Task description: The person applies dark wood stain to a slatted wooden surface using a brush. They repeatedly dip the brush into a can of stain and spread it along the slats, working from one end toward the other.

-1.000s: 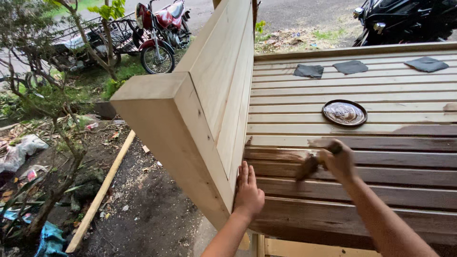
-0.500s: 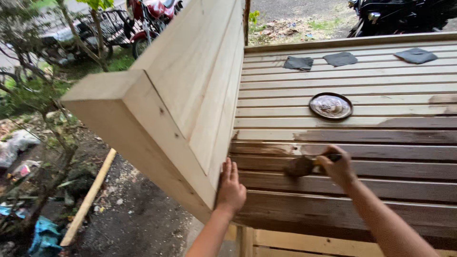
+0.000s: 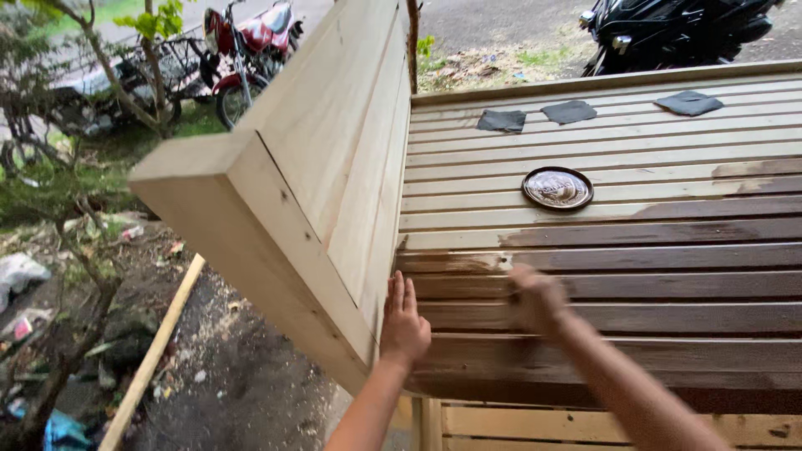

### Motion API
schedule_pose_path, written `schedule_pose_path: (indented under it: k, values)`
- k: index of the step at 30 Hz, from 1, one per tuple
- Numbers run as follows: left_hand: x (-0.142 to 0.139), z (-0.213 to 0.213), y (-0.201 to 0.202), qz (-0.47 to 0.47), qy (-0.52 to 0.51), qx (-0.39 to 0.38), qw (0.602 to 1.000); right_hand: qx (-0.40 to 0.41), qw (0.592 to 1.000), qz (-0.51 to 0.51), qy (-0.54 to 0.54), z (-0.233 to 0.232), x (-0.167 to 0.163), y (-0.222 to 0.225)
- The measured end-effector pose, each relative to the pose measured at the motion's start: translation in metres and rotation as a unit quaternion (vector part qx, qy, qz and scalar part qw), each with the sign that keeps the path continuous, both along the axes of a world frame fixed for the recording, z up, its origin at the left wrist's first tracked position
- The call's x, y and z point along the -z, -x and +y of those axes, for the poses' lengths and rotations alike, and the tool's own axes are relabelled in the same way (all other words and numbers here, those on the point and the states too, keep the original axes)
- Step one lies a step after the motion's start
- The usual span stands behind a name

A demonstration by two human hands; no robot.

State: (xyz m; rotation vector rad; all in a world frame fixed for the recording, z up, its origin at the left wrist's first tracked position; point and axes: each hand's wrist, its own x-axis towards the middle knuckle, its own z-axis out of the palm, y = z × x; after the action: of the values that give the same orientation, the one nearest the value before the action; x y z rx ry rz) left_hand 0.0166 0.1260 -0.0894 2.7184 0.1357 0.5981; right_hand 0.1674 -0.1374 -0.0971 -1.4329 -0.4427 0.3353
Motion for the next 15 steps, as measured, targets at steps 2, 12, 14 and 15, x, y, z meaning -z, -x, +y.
schedule_pose_path:
  k: [2,12,14,15]
  values:
    - [0.001,0.004,-0.001,-0.004,0.009,0.005,1.0,0.066,0.914,-0.305,0.258,0.05,-0.005,0.022]
    - [0.004,0.008,0.012,-0.003,0.074,0.045,0.996,0.088,0.991,-0.086,0.06,0.058,-0.055,0.018]
    - [0.003,0.009,0.007,-0.005,0.082,0.046,0.996,0.113,0.981,0.064,-0.142,0.052,-0.053,0.017]
    - [0.003,0.009,0.006,-0.001,0.089,0.047,0.995,0.123,0.953,0.136,-0.24,0.051,-0.05,0.016]
